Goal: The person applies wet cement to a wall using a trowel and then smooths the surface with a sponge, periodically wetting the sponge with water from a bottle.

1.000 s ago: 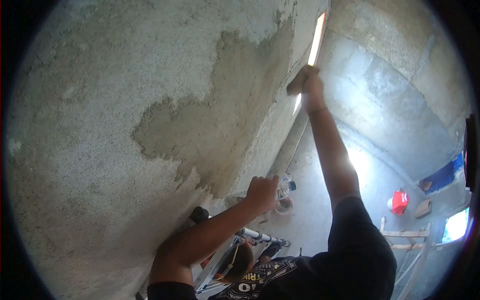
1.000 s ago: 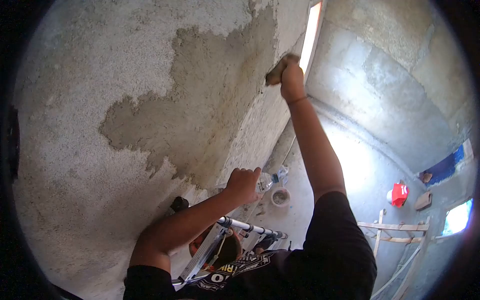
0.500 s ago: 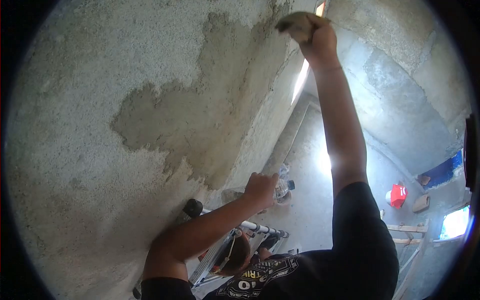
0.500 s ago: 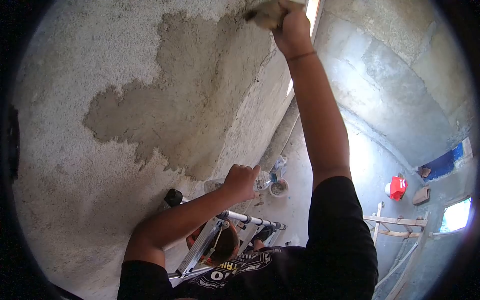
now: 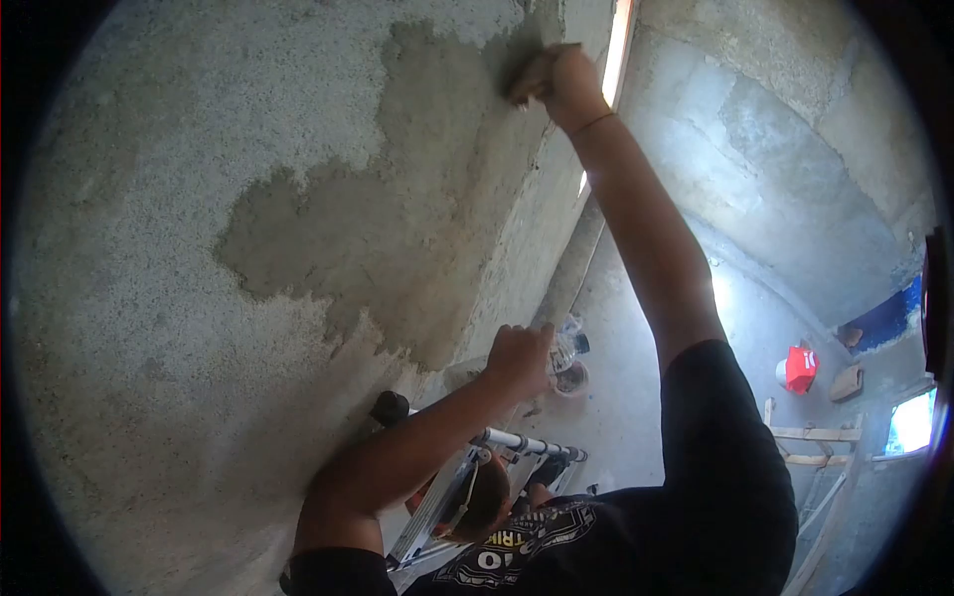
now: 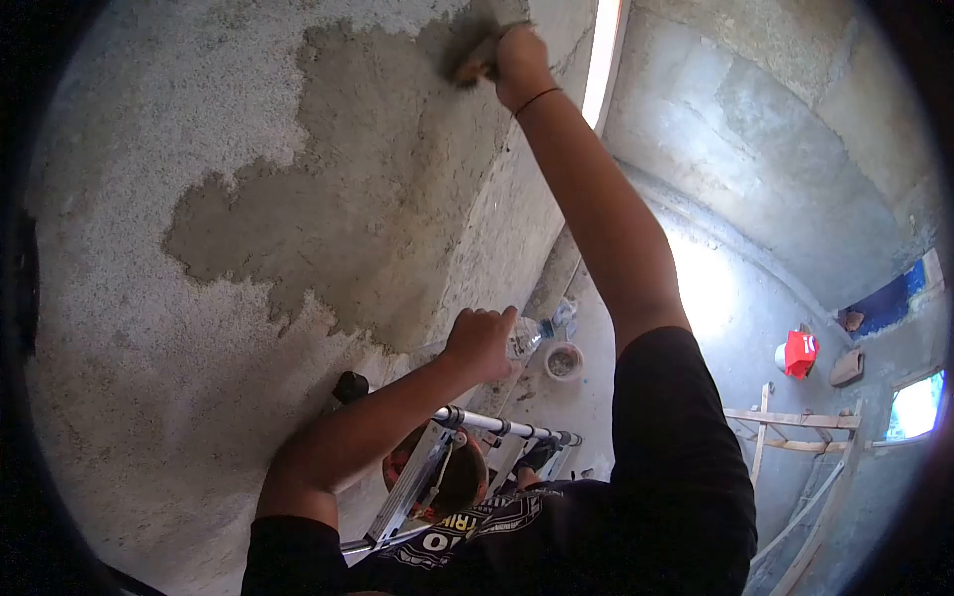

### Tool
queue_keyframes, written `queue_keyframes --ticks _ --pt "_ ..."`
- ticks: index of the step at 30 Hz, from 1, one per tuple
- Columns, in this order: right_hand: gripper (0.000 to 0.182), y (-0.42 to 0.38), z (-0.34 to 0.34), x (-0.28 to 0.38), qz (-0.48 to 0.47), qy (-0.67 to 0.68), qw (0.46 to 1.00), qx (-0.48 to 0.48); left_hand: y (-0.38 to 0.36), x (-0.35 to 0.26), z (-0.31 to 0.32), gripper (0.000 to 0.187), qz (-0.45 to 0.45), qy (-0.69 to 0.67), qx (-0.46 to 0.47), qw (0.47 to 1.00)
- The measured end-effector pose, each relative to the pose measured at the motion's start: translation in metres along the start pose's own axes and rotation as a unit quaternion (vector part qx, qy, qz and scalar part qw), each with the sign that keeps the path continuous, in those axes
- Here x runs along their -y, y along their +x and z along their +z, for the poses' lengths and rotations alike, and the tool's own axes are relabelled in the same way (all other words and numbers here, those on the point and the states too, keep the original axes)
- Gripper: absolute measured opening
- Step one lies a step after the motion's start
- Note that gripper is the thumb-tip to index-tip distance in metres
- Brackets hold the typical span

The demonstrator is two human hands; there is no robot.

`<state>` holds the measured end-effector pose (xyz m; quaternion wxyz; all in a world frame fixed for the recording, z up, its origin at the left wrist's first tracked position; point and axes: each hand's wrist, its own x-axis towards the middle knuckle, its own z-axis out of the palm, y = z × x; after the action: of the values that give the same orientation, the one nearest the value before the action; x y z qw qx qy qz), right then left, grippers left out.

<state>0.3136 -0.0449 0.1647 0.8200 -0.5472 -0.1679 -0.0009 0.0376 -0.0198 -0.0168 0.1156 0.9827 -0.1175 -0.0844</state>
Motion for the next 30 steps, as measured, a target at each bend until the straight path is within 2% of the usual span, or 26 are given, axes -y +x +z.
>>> queue_keyframes --ticks 2,3,4,6,7,8,9,10,11,12,14,16,18,19,22,23,24,26,28,29,30 --pt "0.031 -0.003 -0.005 0.034 -0.133 0.049 0.979 0.145 0.001 0.001 0.002 0.062 0.000 0.006 -0.003 1.000" --pt "0.032 -0.019 -0.006 0.046 -0.179 -0.017 0.971 0.156 0.000 0.001 0.004 0.061 -0.001 0.010 -0.001 1.000" --pt "0.032 -0.014 -0.013 0.037 -0.177 -0.017 0.972 0.155 -0.001 -0.001 0.003 0.061 -0.002 0.009 0.001 1.000" --pt "0.034 0.005 -0.046 -0.013 -0.032 0.166 0.981 0.091 -0.001 -0.003 0.001 0.061 -0.006 0.021 0.015 1.000" --pt "0.037 0.008 -0.057 -0.043 -0.035 0.102 0.993 0.042 0.003 -0.001 -0.002 0.061 -0.005 0.024 0.011 1.000" --pt "0.034 0.009 -0.078 -0.077 0.000 -0.009 0.999 0.036 0.004 -0.001 -0.004 0.061 -0.007 0.025 0.005 1.000" --pt "0.033 -0.015 -0.084 -0.092 -0.015 -0.210 0.977 -0.015 0.004 -0.001 -0.004 0.060 -0.011 0.026 -0.001 1.000" --pt "0.031 -0.024 -0.095 -0.119 0.053 -0.128 0.990 0.009 0.004 0.000 -0.006 0.060 -0.014 0.025 0.002 1.000" --pt "0.028 -0.044 -0.079 -0.118 0.108 -0.204 0.973 -0.019 0.005 0.001 -0.008 0.060 -0.015 0.020 0.000 1.000" --pt "0.023 -0.046 -0.074 -0.131 0.076 -0.333 0.939 0.032 0.005 0.001 -0.008 0.060 -0.014 0.016 0.000 1.000" --pt "0.022 -0.053 -0.058 -0.150 -0.063 -0.372 0.923 0.073 0.005 0.001 -0.008 0.061 -0.013 0.015 0.004 1.000" --pt "0.023 -0.062 -0.023 -0.125 0.028 -0.222 0.975 0.000 0.006 0.001 -0.008 0.061 -0.009 0.016 0.007 1.000" --pt "0.024 -0.084 0.020 -0.059 0.082 -0.069 0.991 -0.084 0.006 0.000 -0.007 0.061 -0.012 0.016 0.010 1.000" --pt "0.022 -0.089 0.033 -0.016 0.058 0.036 0.997 -0.028 0.009 0.001 -0.007 0.061 -0.015 0.013 0.009 1.000" --pt "0.021 -0.083 0.053 0.028 -0.059 0.219 0.973 0.044 0.006 0.001 -0.002 0.061 -0.007 0.009 -0.006 1.000" --pt "0.025 -0.109 0.072 0.091 0.000 0.263 0.962 0.076 0.007 0.001 -0.002 0.061 -0.006 0.013 -0.002 1.000" --pt "0.025 -0.110 0.097 0.120 0.048 0.186 0.978 -0.084 0.005 0.000 -0.001 0.061 -0.006 0.015 0.002 1.000" --pt "0.022 -0.113 0.072 0.099 -0.064 0.061 0.991 -0.100 0.004 -0.001 -0.004 0.062 -0.006 0.012 0.009 1.000" --pt "0.023 -0.109 -0.012 0.030 -0.099 0.115 0.988 0.038 0.004 0.002 -0.005 0.063 -0.015 0.002 0.003 1.000" --pt "0.024 -0.103 -0.030 0.008 0.023 0.200 0.979 0.027 0.006 0.004 -0.003 0.065 -0.007 0.008 0.005 1.000" --pt "0.021 -0.098 -0.056 -0.027 0.051 0.176 0.982 0.033 0.008 0.004 0.000 0.067 0.001 0.010 0.006 1.000"
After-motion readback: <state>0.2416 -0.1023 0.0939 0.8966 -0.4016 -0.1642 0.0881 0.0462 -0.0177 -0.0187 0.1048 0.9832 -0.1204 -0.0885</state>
